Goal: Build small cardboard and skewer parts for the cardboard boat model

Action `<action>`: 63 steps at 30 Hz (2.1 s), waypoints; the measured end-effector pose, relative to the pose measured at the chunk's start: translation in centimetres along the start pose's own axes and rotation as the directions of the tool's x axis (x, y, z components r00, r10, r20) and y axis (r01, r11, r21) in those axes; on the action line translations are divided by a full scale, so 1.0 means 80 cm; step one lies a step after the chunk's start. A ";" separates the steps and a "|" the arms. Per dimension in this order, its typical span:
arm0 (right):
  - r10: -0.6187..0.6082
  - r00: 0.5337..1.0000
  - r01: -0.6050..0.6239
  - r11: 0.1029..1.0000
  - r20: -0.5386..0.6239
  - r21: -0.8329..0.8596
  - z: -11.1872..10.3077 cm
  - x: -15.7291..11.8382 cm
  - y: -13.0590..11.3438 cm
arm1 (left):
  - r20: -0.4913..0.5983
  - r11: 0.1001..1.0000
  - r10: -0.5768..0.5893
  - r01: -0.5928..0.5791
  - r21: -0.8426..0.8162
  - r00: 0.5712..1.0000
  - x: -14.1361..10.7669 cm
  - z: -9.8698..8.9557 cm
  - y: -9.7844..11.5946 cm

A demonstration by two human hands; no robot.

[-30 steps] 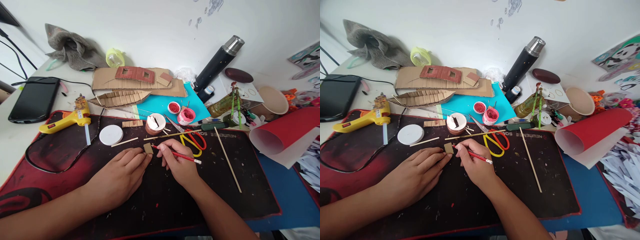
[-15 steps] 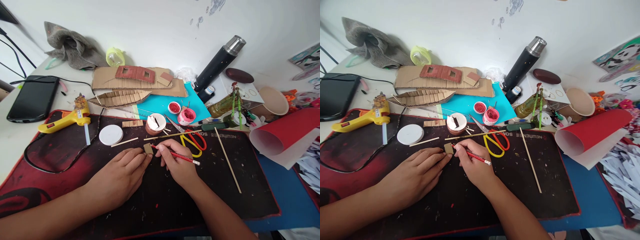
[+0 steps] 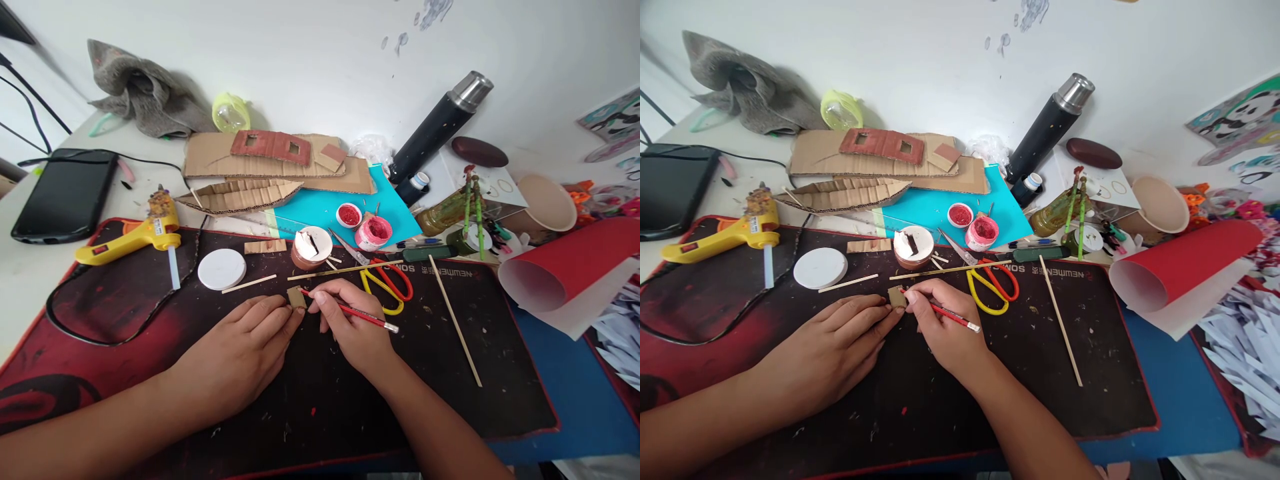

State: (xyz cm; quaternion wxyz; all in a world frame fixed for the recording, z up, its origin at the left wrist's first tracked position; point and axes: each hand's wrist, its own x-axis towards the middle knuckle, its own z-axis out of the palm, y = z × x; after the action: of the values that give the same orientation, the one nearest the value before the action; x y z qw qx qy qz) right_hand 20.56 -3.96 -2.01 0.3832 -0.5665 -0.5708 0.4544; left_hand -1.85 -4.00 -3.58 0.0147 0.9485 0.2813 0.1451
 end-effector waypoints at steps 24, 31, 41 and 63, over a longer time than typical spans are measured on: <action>-0.050 0.996 0.056 0.995 -0.076 0.081 -0.003 -0.002 0.005 | -0.028 1.000 0.003 -0.004 -0.024 1.000 0.002 0.000 -0.001; -0.017 0.997 0.021 0.998 -0.070 0.064 -0.001 -0.001 0.005 | -0.038 1.000 0.004 -0.004 -0.005 0.999 0.002 0.000 -0.001; -0.021 0.997 0.024 0.999 -0.069 0.042 -0.001 0.000 0.005 | -0.085 0.999 -0.028 0.031 0.033 0.996 0.002 0.002 0.000; -0.002 0.997 0.005 0.999 -0.071 0.036 -0.001 -0.001 0.010 | -0.112 0.990 -0.141 0.141 -0.013 0.984 0.005 0.003 -0.005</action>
State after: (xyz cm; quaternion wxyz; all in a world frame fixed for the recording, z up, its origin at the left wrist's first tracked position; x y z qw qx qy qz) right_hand 20.86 -4.10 -2.71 0.4141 -0.5742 -0.5497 0.4435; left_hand -1.68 -3.48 -3.76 0.0114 0.9164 0.3477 0.1979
